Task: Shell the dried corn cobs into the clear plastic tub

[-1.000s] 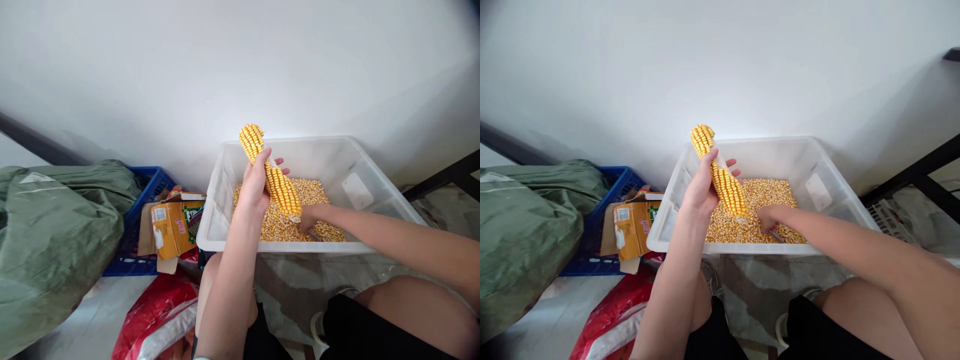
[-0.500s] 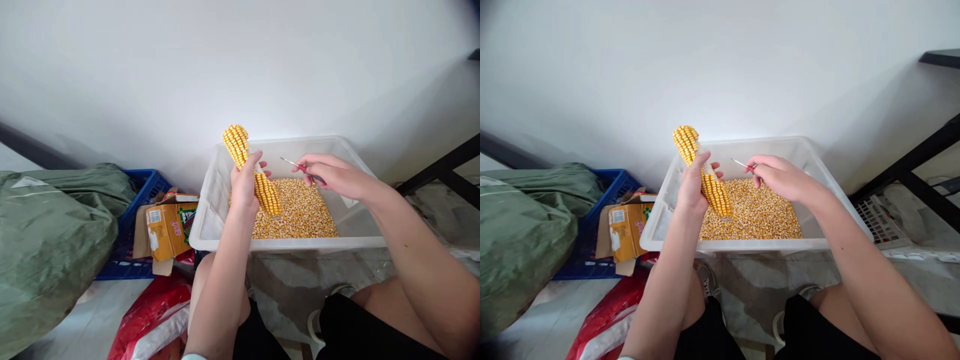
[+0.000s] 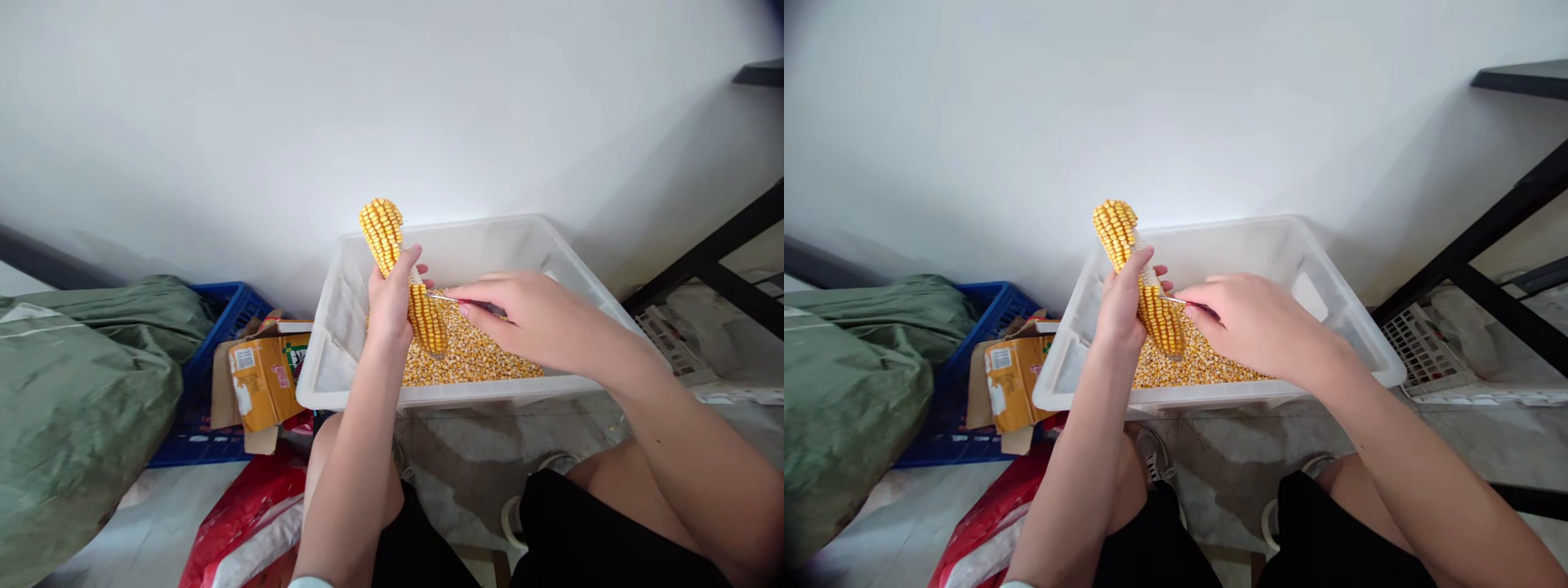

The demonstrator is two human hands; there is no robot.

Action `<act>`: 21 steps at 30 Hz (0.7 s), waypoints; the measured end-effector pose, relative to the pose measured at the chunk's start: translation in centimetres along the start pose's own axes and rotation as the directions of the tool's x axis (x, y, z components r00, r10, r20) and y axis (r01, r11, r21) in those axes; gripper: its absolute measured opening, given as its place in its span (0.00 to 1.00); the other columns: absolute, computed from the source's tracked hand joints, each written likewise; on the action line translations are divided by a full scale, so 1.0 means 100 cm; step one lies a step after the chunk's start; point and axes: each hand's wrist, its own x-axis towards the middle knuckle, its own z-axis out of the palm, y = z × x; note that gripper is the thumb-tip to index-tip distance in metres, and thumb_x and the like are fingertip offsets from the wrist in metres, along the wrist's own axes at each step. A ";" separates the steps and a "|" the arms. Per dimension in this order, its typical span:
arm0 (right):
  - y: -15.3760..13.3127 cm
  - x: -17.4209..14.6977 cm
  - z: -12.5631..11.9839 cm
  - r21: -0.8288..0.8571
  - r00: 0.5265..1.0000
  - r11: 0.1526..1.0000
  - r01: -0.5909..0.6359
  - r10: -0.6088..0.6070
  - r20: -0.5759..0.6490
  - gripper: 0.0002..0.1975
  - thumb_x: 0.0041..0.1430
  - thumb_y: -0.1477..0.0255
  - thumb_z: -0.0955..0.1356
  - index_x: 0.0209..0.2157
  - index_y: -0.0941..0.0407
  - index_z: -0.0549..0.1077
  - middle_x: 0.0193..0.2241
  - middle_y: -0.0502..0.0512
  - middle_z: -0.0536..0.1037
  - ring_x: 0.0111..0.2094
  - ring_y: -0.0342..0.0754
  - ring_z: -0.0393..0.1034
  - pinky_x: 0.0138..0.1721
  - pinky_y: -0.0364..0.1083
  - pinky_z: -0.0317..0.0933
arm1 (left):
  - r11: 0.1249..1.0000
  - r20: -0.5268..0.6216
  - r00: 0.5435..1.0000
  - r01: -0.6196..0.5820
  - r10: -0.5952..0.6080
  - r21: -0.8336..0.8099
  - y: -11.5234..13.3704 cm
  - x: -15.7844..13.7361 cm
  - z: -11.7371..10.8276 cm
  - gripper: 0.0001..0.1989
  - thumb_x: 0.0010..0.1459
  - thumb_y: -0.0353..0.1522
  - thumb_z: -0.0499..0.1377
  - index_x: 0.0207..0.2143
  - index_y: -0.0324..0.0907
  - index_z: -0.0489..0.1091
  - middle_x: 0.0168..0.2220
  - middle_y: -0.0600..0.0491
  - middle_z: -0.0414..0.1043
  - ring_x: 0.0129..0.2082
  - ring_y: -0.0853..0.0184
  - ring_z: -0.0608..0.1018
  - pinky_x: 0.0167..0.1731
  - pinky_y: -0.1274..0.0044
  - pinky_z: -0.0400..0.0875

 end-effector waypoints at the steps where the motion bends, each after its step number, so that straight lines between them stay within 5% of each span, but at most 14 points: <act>1: 0.000 0.000 0.000 -0.003 1.000 1.000 -0.002 0.002 0.008 0.16 0.66 0.68 0.60 0.42 0.52 0.79 0.30 0.53 0.77 0.30 0.46 0.68 0.32 0.46 0.55 | 1.000 0.009 1.000 0.000 0.000 0.005 0.000 0.000 0.000 0.28 0.42 0.44 0.70 0.43 0.43 0.66 0.34 0.50 0.72 0.25 0.68 0.75 0.26 0.74 0.68; 13: -0.001 -0.001 -0.001 0.006 0.999 1.000 -0.008 0.008 0.049 0.15 0.67 0.66 0.60 0.34 0.54 0.76 0.21 0.50 0.70 0.22 0.43 0.59 0.27 0.46 0.48 | 0.999 0.039 0.999 -0.026 0.024 0.037 0.000 -0.003 0.001 0.29 0.42 0.46 0.70 0.42 0.44 0.66 0.33 0.51 0.71 0.26 0.69 0.74 0.25 0.76 0.68; 21: -0.009 -0.009 0.000 -0.089 0.995 0.993 -0.084 0.088 0.050 0.18 0.67 0.68 0.59 0.21 0.54 0.62 0.16 0.47 0.61 0.18 0.41 0.50 0.23 0.48 0.42 | 0.985 0.084 0.988 -0.137 0.129 0.100 0.000 -0.012 0.007 0.23 0.46 0.45 0.68 0.40 0.45 0.67 0.32 0.52 0.71 0.26 0.70 0.73 0.26 0.75 0.67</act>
